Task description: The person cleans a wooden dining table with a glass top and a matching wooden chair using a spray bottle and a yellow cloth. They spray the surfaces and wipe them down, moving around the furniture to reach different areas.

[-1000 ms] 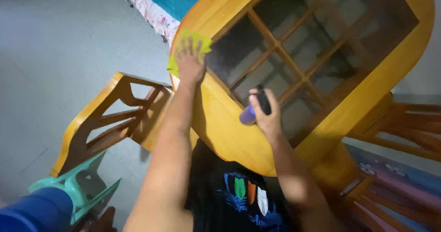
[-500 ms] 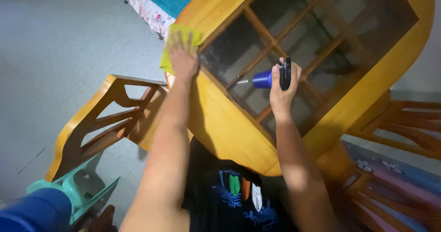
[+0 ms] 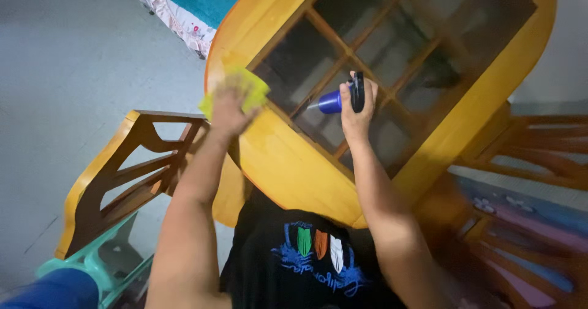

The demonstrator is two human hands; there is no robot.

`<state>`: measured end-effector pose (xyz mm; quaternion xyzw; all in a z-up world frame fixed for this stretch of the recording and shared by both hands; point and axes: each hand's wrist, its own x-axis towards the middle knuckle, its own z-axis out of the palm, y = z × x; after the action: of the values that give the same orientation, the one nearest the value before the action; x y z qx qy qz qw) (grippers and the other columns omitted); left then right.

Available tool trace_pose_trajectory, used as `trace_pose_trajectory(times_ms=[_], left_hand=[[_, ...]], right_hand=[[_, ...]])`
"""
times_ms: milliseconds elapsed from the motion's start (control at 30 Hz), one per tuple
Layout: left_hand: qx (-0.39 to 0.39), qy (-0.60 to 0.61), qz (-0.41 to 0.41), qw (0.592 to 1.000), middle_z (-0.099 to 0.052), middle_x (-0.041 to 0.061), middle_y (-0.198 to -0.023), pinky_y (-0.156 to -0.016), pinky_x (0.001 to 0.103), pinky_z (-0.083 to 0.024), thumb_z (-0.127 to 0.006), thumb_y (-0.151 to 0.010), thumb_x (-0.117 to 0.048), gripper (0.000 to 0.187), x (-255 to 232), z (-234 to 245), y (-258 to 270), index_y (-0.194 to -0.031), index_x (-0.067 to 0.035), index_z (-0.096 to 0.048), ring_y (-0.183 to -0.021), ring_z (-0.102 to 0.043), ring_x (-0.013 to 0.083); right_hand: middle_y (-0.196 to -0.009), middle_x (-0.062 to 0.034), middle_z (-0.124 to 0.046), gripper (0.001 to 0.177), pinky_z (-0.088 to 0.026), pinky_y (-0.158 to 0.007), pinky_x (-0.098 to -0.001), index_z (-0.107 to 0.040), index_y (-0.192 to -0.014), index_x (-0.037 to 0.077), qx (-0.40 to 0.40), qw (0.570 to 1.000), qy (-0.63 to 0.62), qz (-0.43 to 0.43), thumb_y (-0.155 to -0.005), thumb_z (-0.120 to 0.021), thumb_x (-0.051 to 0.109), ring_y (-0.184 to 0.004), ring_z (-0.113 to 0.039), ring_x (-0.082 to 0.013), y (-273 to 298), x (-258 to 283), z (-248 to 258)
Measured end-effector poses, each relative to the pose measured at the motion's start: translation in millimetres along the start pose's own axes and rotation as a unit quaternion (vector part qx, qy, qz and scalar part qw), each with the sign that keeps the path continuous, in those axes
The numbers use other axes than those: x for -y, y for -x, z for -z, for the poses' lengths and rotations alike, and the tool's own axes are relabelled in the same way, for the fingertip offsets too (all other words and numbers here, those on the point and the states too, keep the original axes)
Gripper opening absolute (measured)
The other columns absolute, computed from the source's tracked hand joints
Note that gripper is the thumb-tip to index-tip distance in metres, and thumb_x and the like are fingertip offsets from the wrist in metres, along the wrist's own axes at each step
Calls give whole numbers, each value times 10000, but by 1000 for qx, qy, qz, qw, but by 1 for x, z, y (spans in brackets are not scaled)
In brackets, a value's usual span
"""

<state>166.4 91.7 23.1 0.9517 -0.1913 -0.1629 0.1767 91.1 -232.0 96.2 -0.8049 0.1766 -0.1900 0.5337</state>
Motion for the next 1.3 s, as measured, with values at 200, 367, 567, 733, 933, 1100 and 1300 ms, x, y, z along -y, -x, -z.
trace_pose_trajectory(times_ms=[200,367,567,733,933,1100,1300], left_hand=[[-157,-25,71,985,-291,219,-1664,-1219,647,-81,-455,-1075,-442,578,-12,-31,-36,-1561,-132,-492,-1543,-198,419],[-57,-111,-77,989,-324,147,-1682,-1279,609,-54,-447,-1052,-338,511,-77,-71,-3,-1552,-244,-500,-1577,-225,374],[84,61,-157,982,-421,116,-1602,-1273,560,-120,-569,-946,-475,588,-70,-47,76,-1499,-278,-524,-1515,-326,332],[-80,2,15,997,-305,158,-1662,-1261,597,-109,-595,-972,-511,693,-8,-14,33,-1583,-214,-458,-1559,-192,354],[-112,-26,133,984,-207,172,-1698,-1228,638,-31,-503,-996,-414,655,-50,-48,9,-1603,-186,-407,-1571,-94,367],[-34,-37,-66,997,-291,141,-1676,-1253,627,-99,-512,-996,-399,595,-109,-82,74,-1560,-215,-470,-1573,-162,381],[98,47,-107,988,-316,156,-1635,-1247,538,-151,-668,-869,-547,675,-51,-38,97,-1466,-255,-552,-1518,-215,360]], right_hand=[[-1438,-116,-470,716,-423,-1182,-384,-394,-1509,53,40,990,-104,-83,-953,-821,199,-1372,-499,-239,9,-11,-3],[-1678,-197,-293,1029,-319,-1304,-506,-159,-1673,130,40,993,-104,-34,-929,-869,165,-1530,-392,-349,28,-25,0],[-1680,-211,-178,1131,-352,-1233,-479,14,-1674,177,48,972,-104,-205,-945,-851,205,-1511,-346,-337,89,-92,13],[-1284,-97,-571,764,-555,-930,-360,-387,-1550,142,152,932,4,-328,-898,-774,234,-1080,-593,-198,155,-119,25],[-1037,-45,-580,395,-541,-797,-280,-642,-1258,64,227,944,51,-233,-910,-786,183,-836,-576,-123,181,-160,20],[-905,-17,-590,376,-517,-744,-274,-613,-1258,77,262,926,22,-271,-937,-750,214,-794,-575,-107,171,-170,19],[-935,-10,-592,348,-516,-778,-275,-624,-1267,95,273,928,28,-253,-952,-722,203,-822,-584,-116,165,-156,22]])
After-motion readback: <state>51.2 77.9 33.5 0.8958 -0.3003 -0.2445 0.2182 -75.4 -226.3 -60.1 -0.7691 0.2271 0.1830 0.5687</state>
